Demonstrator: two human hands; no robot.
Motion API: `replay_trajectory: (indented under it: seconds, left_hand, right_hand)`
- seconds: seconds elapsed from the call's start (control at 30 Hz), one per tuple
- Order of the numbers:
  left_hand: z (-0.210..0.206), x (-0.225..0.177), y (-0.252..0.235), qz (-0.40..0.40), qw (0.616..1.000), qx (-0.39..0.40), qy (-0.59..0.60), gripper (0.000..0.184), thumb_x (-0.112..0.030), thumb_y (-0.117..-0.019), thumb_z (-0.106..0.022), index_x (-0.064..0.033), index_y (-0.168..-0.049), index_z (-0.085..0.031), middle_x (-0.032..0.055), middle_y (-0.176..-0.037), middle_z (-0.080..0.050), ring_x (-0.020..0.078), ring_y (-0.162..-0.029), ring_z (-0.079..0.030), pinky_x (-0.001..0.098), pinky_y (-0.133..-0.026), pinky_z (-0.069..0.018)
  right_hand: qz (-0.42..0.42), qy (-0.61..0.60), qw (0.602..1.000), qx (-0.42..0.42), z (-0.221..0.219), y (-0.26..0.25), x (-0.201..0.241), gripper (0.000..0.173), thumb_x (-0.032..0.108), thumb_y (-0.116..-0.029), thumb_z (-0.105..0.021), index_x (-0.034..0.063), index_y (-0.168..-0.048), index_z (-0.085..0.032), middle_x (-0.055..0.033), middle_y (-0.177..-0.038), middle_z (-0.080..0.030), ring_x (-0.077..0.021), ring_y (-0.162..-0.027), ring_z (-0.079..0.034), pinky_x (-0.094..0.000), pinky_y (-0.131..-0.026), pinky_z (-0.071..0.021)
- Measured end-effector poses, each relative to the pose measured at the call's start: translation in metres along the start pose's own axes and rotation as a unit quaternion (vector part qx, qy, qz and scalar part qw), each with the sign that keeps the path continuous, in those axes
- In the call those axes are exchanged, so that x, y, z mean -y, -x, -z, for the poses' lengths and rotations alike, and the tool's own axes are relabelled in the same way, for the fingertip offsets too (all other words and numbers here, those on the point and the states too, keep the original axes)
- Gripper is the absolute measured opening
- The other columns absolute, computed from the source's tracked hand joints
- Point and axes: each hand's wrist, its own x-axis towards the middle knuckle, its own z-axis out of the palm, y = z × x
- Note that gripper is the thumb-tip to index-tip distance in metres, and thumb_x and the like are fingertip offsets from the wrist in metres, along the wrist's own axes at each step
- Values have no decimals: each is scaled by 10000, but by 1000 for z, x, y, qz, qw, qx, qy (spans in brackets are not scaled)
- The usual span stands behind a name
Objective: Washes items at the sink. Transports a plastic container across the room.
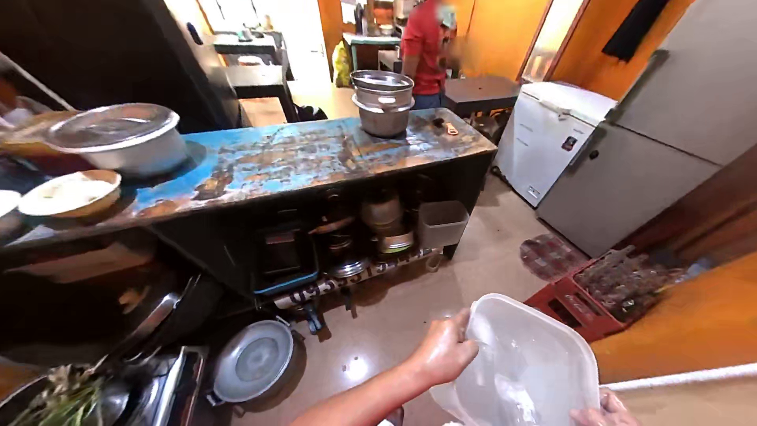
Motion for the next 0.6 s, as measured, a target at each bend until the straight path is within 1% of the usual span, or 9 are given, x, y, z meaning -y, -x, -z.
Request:
replay_trajectory:
  seconds: [0.1, 0.2, 0.27, 0.33, 0.4, 0.47, 0.53, 0.6]
  left_hand:
    - [24, -9, -62, 0, 1000, -4, 9, 585, -62, -894, -543, 7, -1474, -511, 196, -990, -709, 278, -877, -681, 484, -808, -533]
    - [39, -14, -131, 1, 1000, -16, 25, 580, -61, -897, -553, 6, -1472, -516, 187, -1061, -726, 252, -939, -706, 459, -855, -555]
    - [44, -18, -175, 2, 999, -28, 21, 574, -51, -891, -558, 3, -1461, -528, 178, -1033, -725, 241, -903, -701, 447, -826, -553]
    - [45, -25, -220, 18, 999, -31, 6, 566, -48, -906, -563, 3, -1468, -518, 188, -1036, -722, 257, -921, -699, 460, -845, -548]
    - [48, -36, -267, 34, 998, -40, -21, 561, -60, -907, -558, -9, -1465, -523, 188, -1059, -722, 268, -954, -701, 475, -867, -544]
    - [53, -46, -315, 40, 997, -46, -37, 578, -60, -907, -552, 5, -1480, -504, 204, -1063, -717, 288, -963, -699, 485, -876, -541]
    - [57, -57, -361, 47, 997, -45, -33, 593, -53, -911, -553, 0, -1498, -486, 212, -1079, -718, 294, -980, -700, 487, -892, -541]
    - [58, -66, -409, 42, 998, -43, -24, 598, -50, -910, -555, -8, -1502, -484, 211, -1066, -716, 296, -972, -697, 491, -885, -537]
  right_hand:
    - [1, 8, 1000, -10, -19, -64, 16, 268, -120, -733, -529, 128, -824, -482, 133, -621, -554, 32, -544, -569, -179, -561, -539]
    - [-2, 11, 1000, 1, -31, -136, 27, 269, -123, -746, -518, 129, -834, -483, 132, -628, -562, 31, -556, -576, -174, -569, -537]
    - [-4, 26, 1000, 11, -37, -186, 26, 258, -106, -748, -526, 129, -839, -474, 130, -636, -543, 36, -561, -563, -169, -566, -527]
    - [4, 22, 1000, 21, -37, -239, 21, 259, -98, -719, -528, 140, -816, -491, 137, -617, -551, 46, -544, -560, -158, -539, -517]
    - [4, 12, 999, 31, -40, -294, 22, 262, -93, -702, -523, 147, -803, -490, 138, -603, -536, 47, -529, -545, -156, -522, -504]
    - [-4, 8, 999, 37, -42, -346, 26, 257, -92, -710, -528, 141, -808, -488, 136, -605, -529, 43, -531, -542, -161, -527, -507]
    - [-11, 13, 999, 40, -41, -395, 33, 253, -98, -718, -532, 131, -814, -481, 125, -609, -530, 36, -533, -550, -168, -533, -519]
    - [-10, 25, 999, 41, -38, -443, 40, 253, -104, -728, -540, 125, -810, -469, 125, -603, -517, 38, -528, -538, -165, -533, -511]
